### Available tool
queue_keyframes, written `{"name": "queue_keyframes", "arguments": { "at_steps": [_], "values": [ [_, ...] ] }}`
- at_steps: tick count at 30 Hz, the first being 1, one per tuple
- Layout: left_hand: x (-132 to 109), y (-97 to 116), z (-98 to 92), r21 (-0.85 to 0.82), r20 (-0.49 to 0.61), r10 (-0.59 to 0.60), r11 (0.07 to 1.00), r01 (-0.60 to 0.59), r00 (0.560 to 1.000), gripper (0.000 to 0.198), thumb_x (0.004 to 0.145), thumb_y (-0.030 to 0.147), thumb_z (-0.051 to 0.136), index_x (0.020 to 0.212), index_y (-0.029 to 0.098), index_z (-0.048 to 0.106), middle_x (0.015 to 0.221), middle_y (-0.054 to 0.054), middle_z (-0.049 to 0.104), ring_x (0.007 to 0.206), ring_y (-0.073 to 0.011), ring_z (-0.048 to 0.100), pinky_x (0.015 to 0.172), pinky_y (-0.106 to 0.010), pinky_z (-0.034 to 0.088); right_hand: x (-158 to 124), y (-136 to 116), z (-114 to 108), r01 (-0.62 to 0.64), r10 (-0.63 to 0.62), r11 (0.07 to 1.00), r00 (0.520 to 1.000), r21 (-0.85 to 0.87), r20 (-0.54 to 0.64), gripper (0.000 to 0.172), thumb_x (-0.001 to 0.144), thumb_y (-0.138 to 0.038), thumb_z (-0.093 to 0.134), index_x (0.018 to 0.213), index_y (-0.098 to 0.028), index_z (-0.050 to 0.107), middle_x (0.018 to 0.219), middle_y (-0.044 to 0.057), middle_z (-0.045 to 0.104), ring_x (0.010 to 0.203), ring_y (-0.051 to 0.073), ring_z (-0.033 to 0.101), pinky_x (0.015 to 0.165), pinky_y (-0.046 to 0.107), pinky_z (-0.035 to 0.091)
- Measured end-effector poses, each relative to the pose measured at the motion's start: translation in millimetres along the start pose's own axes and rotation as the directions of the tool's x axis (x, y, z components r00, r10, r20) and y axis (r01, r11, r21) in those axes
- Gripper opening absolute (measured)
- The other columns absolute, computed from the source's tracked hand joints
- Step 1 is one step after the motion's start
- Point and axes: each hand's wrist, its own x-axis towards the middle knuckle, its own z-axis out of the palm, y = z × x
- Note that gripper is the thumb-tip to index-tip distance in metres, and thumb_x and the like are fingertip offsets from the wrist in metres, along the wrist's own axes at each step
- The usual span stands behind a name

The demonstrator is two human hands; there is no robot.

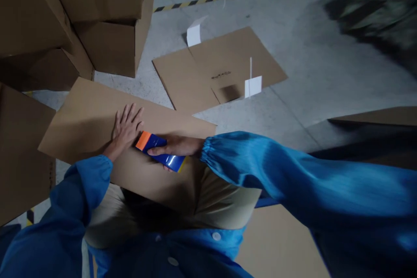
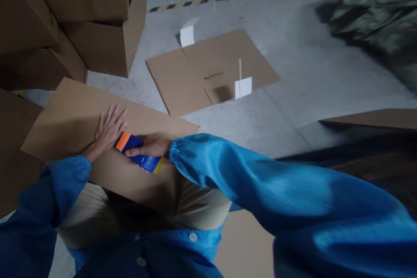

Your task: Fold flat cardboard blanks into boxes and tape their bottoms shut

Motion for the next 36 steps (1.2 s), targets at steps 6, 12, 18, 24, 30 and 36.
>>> {"name": "queue_keyframes", "arguments": {
  "at_steps": [6,12,18,24,30,36],
  "values": [
    [3,-7,-4.9,-0.022,-0.008,-0.010,1.000,0.010,1.000,0.057,0.105,0.038,0.026,0.159,0.022,0.032,0.166,-0.008,0.019,0.154,-0.0286,0.014,0.123,-0.054,0.010,-29,22,-18,-0.033,0.034,0.999,0.999,-0.009,0.012,0.064,0.070,-0.053,0.086,0.117,-0.022,0.056,0.066,-0.004,0.067,0.057,0.016,0.069,0.065,0.034,0.061],
    [10,2,-4.4,-0.063,-0.038,-0.021,0.998,0.019,0.999,0.059,0.104,0.042,0.025,0.159,0.021,0.032,0.166,-0.008,0.018,0.154,-0.0297,0.011,0.123,-0.056,0.006,-109,92,-58,-0.268,0.268,0.963,0.963,0.001,-0.022,0.052,0.066,-0.066,0.082,0.078,-0.019,0.063,0.060,0.004,0.068,0.059,0.020,0.070,0.061,0.034,0.061],
    [17,15,-9.8,-0.075,-0.086,-0.024,0.997,0.018,0.996,0.060,0.105,0.044,0.022,0.158,0.019,0.031,0.167,-0.006,0.015,0.154,-0.0289,0.012,0.124,-0.054,0.004,-177,165,-85,-0.327,0.340,0.939,0.928,0.103,-0.155,0.045,0.063,-0.060,0.087,0.080,-0.021,0.072,0.061,0.002,0.068,0.060,0.022,0.071,0.063,0.037,0.062],
    [21,19,-11.4,-0.051,-0.067,-0.055,0.997,0.052,0.996,0.062,0.104,0.048,0.016,0.159,0.023,0.027,0.168,0.001,0.009,0.154,-0.0240,0.008,0.125,-0.050,0.001,-179,201,-102,-0.324,0.331,0.943,0.920,0.071,-0.208,0.050,0.060,-0.064,0.086,0.076,-0.019,0.071,0.058,0.003,0.068,0.058,0.020,0.070,0.060,0.033,0.061],
    [26,24,-16.5,-0.003,-0.026,-0.091,0.996,0.091,0.996,0.065,0.103,0.051,0.014,0.159,0.021,0.028,0.168,-0.002,0.009,0.154,-0.0253,0.008,0.125,-0.051,0.003,-120,206,-107,-0.311,0.306,0.950,0.930,0.006,-0.206,0.052,0.064,-0.063,0.084,0.070,-0.016,0.063,0.061,0.006,0.070,0.054,0.018,0.068,0.056,0.030,0.060],
    [29,22,-21.8,0.035,-0.024,-0.091,0.995,0.092,0.996,0.066,0.104,0.049,0.013,0.159,0.017,0.028,0.167,-0.007,0.012,0.154,-0.0273,0.009,0.124,-0.052,0.004,-81,198,-96,-0.216,0.207,0.976,0.940,-0.002,-0.271,0.047,0.072,-0.054,0.083,0.072,-0.014,0.060,0.057,0.002,0.066,0.052,0.014,0.067,0.050,0.022,0.055]
  ]
}}
